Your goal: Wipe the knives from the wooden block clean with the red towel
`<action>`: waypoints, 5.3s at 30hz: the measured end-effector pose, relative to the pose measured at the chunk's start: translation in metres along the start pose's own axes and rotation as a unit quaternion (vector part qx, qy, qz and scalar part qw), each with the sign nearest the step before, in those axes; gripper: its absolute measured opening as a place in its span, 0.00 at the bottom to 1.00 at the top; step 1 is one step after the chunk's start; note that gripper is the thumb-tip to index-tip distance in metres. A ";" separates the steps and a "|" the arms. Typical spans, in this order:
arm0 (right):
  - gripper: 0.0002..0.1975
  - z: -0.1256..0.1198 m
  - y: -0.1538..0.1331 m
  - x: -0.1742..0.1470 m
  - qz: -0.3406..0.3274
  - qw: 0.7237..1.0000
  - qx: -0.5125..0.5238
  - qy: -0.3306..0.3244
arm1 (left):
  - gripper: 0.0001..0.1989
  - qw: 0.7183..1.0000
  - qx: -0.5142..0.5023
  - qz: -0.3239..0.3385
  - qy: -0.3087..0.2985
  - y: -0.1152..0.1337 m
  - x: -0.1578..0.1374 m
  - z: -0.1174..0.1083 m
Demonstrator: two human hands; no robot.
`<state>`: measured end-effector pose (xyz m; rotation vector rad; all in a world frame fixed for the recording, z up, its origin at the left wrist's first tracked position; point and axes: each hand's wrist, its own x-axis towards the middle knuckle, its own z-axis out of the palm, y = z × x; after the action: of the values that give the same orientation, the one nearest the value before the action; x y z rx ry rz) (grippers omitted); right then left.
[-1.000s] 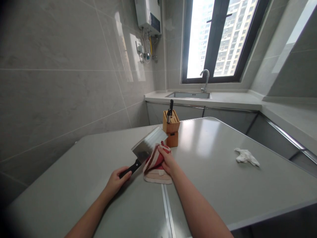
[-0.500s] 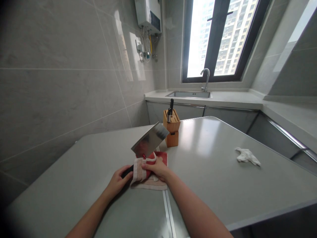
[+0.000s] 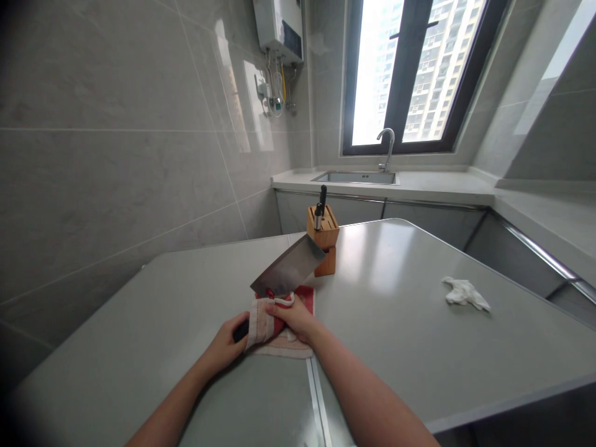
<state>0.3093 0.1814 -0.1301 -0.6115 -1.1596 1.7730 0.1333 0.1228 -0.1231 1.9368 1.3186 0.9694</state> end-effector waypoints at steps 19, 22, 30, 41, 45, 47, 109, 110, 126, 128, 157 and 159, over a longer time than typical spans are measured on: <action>0.16 0.002 0.000 0.002 -0.002 0.999 -0.036 0.025 | 0.12 1.000 -0.004 0.006 -0.012 0.000 0.000 0.003; 0.15 0.001 0.000 0.002 -0.004 0.999 -0.043 0.017 | 0.10 1.000 0.009 0.005 0.003 0.000 0.000 0.002; 0.15 -0.003 -0.002 0.003 0.006 0.999 -0.048 0.014 | 0.12 0.998 0.049 -0.015 0.032 -0.005 -0.003 -0.001; 0.22 -0.009 0.001 0.004 -0.018 0.996 -0.083 0.023 | 0.14 0.995 0.078 -0.030 0.058 -0.007 -0.003 -0.002; 0.25 -0.010 0.003 0.004 -0.021 0.994 -0.103 0.024 | 0.14 0.995 0.074 -0.034 0.064 -0.008 -0.004 -0.002; 0.25 -0.010 0.004 0.004 -0.022 0.994 -0.109 0.023 | 0.14 0.995 0.070 -0.033 0.064 -0.009 -0.004 -0.002; 0.24 -0.003 0.002 0.002 0.004 0.998 -0.049 0.047 | 0.12 0.996 0.090 0.013 0.003 0.000 -0.006 0.002; 0.24 -0.003 0.001 0.002 0.002 0.998 -0.048 0.049 | 0.12 0.996 0.091 0.015 0.002 -0.001 -0.006 0.002; 0.18 -0.006 0.000 0.001 -0.001 0.995 -0.097 -0.002 | 0.12 0.999 0.020 -0.008 -0.023 0.006 -0.002 0.001; 0.18 -0.006 -0.001 0.001 0.001 0.995 -0.099 -0.007 | 0.12 1.000 0.017 -0.011 -0.023 0.007 -0.002 0.001; 0.23 -0.013 0.007 0.003 -0.004 0.987 -0.156 0.043 | 0.14 0.990 0.099 -0.018 0.097 -0.010 -0.006 -0.003; 0.23 -0.013 0.009 0.004 -0.001 0.988 -0.148 0.048 | 0.14 0.990 0.100 -0.019 0.102 -0.010 -0.006 -0.003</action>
<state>0.3143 0.1897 -0.1434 -0.8597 -1.3665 1.5628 0.1243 0.1208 -0.1304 1.9936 1.6168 1.0757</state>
